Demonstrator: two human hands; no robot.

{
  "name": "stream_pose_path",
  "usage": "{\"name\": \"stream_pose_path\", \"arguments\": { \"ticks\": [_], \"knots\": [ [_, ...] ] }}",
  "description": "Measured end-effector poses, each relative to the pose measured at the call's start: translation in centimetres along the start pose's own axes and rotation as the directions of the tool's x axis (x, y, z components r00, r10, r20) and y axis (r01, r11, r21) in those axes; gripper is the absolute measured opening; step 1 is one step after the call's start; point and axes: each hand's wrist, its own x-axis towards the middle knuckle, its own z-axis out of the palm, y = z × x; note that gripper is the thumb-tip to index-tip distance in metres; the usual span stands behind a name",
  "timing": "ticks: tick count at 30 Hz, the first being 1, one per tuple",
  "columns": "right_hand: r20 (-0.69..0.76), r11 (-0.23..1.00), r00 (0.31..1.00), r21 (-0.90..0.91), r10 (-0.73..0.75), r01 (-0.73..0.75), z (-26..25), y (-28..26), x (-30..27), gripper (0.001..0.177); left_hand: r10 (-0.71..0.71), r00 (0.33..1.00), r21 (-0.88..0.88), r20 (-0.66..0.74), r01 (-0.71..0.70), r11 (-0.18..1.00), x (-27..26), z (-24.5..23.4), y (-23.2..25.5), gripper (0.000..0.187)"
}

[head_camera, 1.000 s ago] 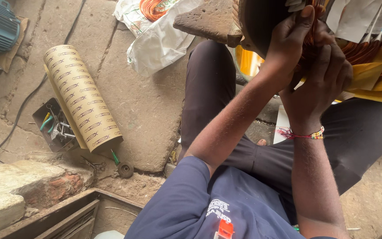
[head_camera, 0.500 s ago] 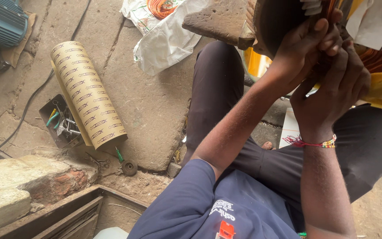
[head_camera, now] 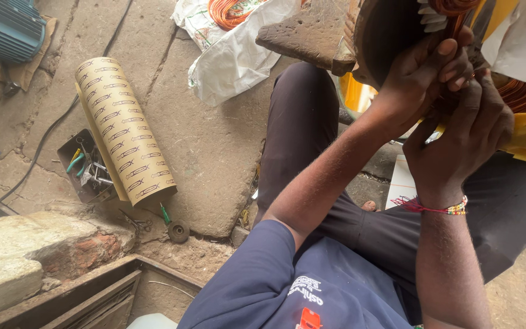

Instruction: The person is sitting on the floor and working on an electric motor stator. They are using their hands to adjust and arrange copper wire coils within the stator slots.

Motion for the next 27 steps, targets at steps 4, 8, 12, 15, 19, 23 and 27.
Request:
{"name": "stream_pose_path", "arguments": {
  "ticks": [4,8,12,15,19,23,27],
  "knots": [
    [-0.014,1.0,1.0,-0.023,-0.004,0.003,-0.1,-0.3,0.3,0.052,-0.004,1.0,0.021,0.005,0.004,1.0,-0.1,0.8,0.5,0.031],
    [-0.007,1.0,1.0,-0.009,0.001,-0.001,-0.1,-0.3,0.2,0.055,0.008,1.0,0.133,-0.011,-0.006,0.991,-0.1,1.3,0.9,0.033],
    [0.0,0.999,1.0,-0.044,0.005,-0.005,0.1,0.0,0.0,0.053,0.016,1.0,0.148,-0.018,-0.014,0.989,-0.3,1.3,0.8,0.032],
    [-0.001,0.999,1.0,-0.045,-0.001,0.001,0.3,0.3,-0.2,0.052,0.014,1.0,0.151,-0.02,-0.011,0.989,-0.3,1.1,0.8,0.033],
    [-0.008,1.0,1.0,-0.026,-0.003,0.003,0.3,0.3,-0.3,0.052,0.014,0.999,0.127,-0.029,-0.011,0.992,-0.4,1.1,0.7,0.03],
    [-0.017,0.999,1.0,-0.038,-0.014,0.013,0.4,0.3,-0.1,0.052,0.007,0.999,0.117,-0.042,-0.002,0.993,-0.3,1.2,0.7,0.029],
    [-0.024,0.999,1.0,-0.041,-0.014,0.013,0.3,0.2,-0.1,0.048,0.012,0.998,0.13,-0.058,-0.005,0.992,-0.3,1.3,0.7,0.028]
  ]
}}
